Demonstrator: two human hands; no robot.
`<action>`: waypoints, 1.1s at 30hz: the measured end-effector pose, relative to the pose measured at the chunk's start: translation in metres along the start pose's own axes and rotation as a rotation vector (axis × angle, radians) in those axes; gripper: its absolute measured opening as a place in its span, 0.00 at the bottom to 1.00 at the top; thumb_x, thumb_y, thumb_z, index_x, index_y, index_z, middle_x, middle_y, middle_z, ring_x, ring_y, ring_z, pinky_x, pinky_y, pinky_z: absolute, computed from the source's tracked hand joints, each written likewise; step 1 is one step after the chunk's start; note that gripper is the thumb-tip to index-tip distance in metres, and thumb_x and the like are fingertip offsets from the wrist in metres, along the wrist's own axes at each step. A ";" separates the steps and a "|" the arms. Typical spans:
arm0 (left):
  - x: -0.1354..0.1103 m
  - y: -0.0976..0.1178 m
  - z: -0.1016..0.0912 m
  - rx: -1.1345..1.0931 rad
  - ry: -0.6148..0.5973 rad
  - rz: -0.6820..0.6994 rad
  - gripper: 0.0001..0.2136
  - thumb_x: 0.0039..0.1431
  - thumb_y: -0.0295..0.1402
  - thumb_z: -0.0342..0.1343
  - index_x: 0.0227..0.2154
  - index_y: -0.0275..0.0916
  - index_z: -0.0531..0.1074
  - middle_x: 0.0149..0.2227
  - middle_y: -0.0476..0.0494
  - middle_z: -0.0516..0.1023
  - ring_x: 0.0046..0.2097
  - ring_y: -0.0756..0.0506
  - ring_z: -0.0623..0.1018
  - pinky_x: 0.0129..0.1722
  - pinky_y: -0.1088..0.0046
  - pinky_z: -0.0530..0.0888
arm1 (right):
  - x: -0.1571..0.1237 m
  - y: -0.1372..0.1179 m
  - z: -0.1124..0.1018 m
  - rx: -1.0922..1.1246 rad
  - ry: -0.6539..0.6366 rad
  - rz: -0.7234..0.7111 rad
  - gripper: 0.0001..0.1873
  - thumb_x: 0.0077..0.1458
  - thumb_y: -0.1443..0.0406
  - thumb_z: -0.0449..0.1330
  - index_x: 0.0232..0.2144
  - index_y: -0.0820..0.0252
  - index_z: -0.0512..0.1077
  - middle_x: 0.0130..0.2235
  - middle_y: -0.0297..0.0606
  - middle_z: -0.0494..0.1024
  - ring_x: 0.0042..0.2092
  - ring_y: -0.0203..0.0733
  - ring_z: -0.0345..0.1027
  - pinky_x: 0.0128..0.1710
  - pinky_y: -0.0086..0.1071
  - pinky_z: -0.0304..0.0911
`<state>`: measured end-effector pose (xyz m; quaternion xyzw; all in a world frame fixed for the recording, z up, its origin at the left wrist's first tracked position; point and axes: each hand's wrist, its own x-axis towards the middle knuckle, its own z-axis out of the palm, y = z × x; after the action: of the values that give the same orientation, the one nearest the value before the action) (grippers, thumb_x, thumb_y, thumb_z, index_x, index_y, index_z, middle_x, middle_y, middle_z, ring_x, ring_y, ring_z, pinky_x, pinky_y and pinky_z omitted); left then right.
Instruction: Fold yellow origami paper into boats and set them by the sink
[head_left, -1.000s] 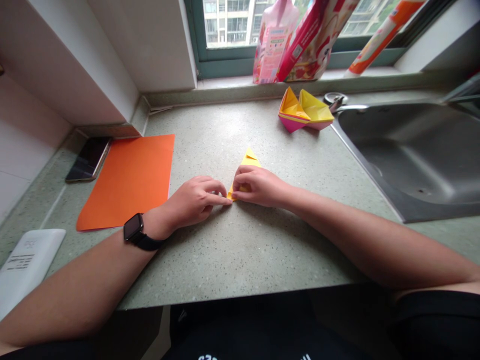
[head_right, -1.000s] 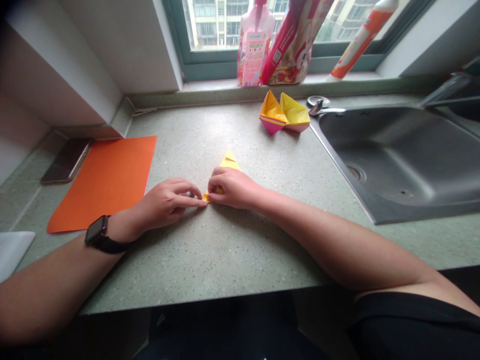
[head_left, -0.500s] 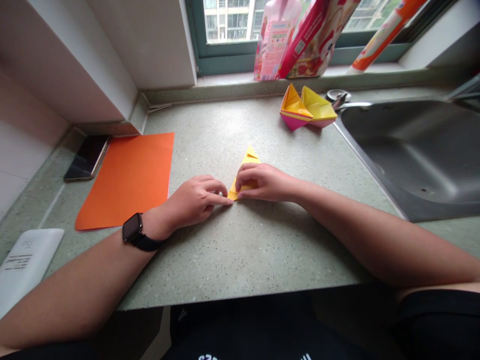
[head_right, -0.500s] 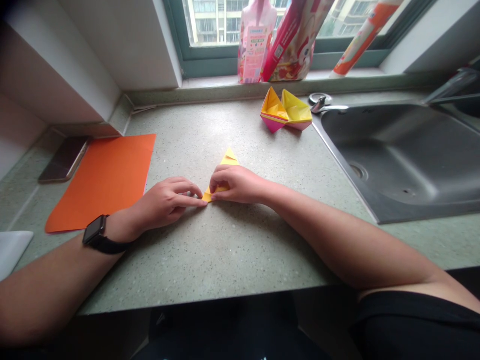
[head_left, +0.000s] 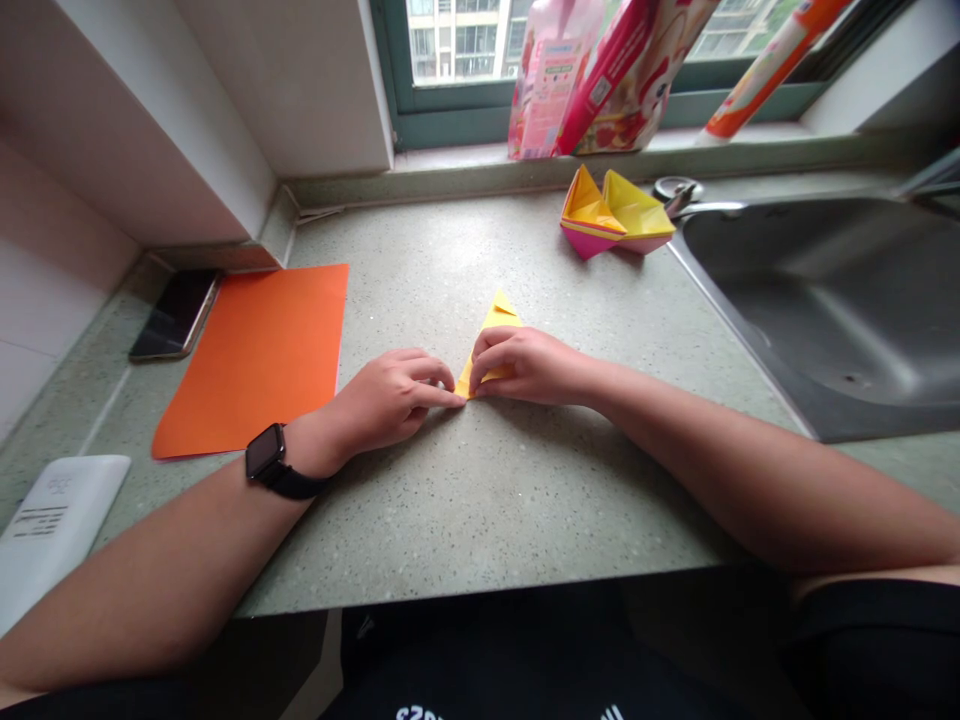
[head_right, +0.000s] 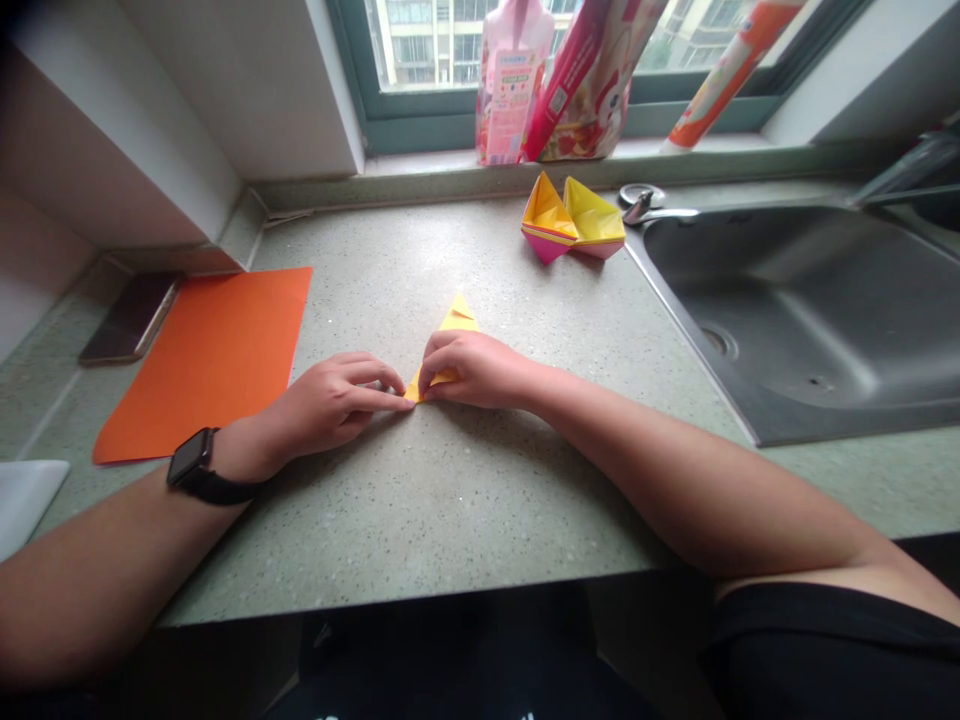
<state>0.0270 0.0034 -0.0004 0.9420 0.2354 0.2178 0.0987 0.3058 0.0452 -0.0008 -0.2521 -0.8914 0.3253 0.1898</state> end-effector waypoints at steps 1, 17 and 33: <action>0.000 0.000 0.000 -0.002 0.001 0.001 0.21 0.66 0.17 0.57 0.48 0.50 0.86 0.46 0.48 0.86 0.44 0.45 0.82 0.45 0.67 0.77 | 0.000 0.001 0.000 0.001 -0.002 -0.003 0.04 0.64 0.65 0.69 0.38 0.54 0.86 0.42 0.37 0.81 0.41 0.39 0.75 0.45 0.35 0.67; -0.002 -0.001 0.002 -0.010 -0.003 -0.014 0.19 0.69 0.20 0.57 0.48 0.52 0.86 0.46 0.47 0.86 0.44 0.46 0.82 0.46 0.67 0.77 | -0.007 0.008 -0.021 0.042 -0.148 -0.117 0.21 0.59 0.75 0.60 0.46 0.52 0.86 0.50 0.39 0.83 0.51 0.42 0.78 0.55 0.37 0.70; 0.001 0.001 -0.001 -0.012 0.003 -0.005 0.19 0.68 0.19 0.57 0.47 0.49 0.86 0.46 0.47 0.86 0.44 0.45 0.81 0.45 0.67 0.77 | -0.008 0.016 -0.017 -0.053 -0.076 -0.179 0.19 0.63 0.73 0.60 0.42 0.49 0.89 0.48 0.39 0.85 0.47 0.40 0.79 0.50 0.34 0.72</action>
<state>0.0279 0.0027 0.0012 0.9404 0.2367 0.2204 0.1047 0.3260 0.0587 -0.0009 -0.1641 -0.9252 0.2927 0.1773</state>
